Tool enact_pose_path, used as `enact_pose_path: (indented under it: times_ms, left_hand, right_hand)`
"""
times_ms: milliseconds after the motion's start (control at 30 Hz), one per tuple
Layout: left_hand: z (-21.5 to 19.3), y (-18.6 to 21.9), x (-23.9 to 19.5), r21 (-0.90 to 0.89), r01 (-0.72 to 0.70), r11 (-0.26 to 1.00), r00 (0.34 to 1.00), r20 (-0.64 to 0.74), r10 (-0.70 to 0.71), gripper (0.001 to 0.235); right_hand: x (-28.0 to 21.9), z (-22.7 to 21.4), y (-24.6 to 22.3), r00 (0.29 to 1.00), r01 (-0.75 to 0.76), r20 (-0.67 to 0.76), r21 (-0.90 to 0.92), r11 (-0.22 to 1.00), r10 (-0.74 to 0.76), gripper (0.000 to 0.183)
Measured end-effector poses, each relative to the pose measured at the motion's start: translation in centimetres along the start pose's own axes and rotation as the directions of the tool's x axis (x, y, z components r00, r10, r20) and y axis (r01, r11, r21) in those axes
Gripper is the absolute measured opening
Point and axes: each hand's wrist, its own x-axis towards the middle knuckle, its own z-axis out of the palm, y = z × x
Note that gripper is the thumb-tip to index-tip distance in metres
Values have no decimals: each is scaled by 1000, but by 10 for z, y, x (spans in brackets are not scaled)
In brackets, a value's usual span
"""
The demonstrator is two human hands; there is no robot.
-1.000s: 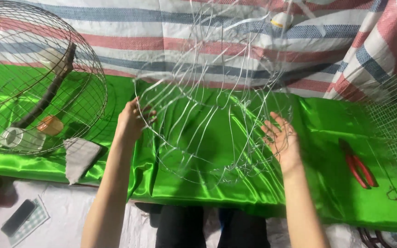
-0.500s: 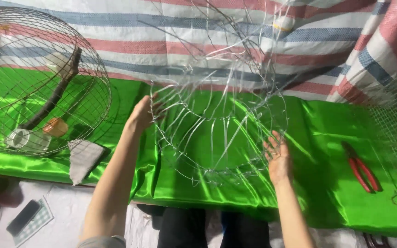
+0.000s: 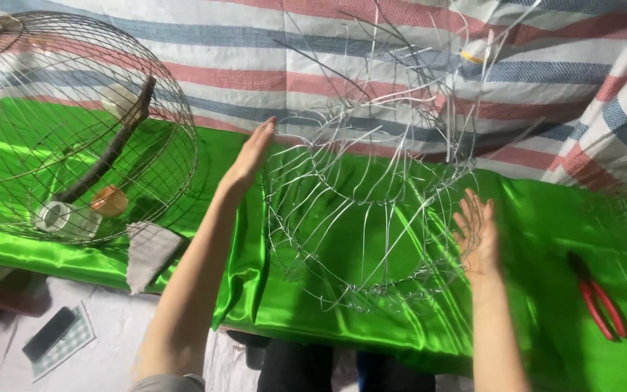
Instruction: Assembling a wire cage by manually hooking and bending wire segments together on a workspace.
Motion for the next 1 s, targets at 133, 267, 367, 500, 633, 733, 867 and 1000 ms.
enact_pose_path:
  times_ms: [133,267,367,500,633,733,867,1000]
  left_hand:
    - [6,0,-9,59,-33,998,999,30,31,70]
    - [-7,-41,23,54,1,999,999,45,-3,71]
    - [-6,-50,27,72,-33,997,999,41,30,81]
    - [-8,-37,5,69,-112,991,989,-90,118,80]
    - [-12,-51,-42,-118,-89,989,965,-255,57,82]
    - [2,-62,-89,-179,-75,981,948,-318,14,85]
    - [21,-56,-123,54,-241,969,845,-479,237,53]
    - [72,15,-180,392,-584,711,671,-261,694,25]
  right_hand:
    - [5,-4,10,999,-17,47,22,1000,16,90]
    - [-9,8,-5,997,-14,77,-21,1000,16,91]
    - [-6,1,2,997,-21,79,-3,1000,22,88]
    - [-6,-12,6,999,35,3,97,995,-35,83]
    - [-43,-18,-2,994,69,-98,132,989,-56,78]
    - [-64,-31,11,977,129,-179,42,991,-119,59]
    - [-91,-18,-11,838,444,-214,-266,855,-502,21]
    - [-123,24,-63,602,735,44,-421,531,-798,14]
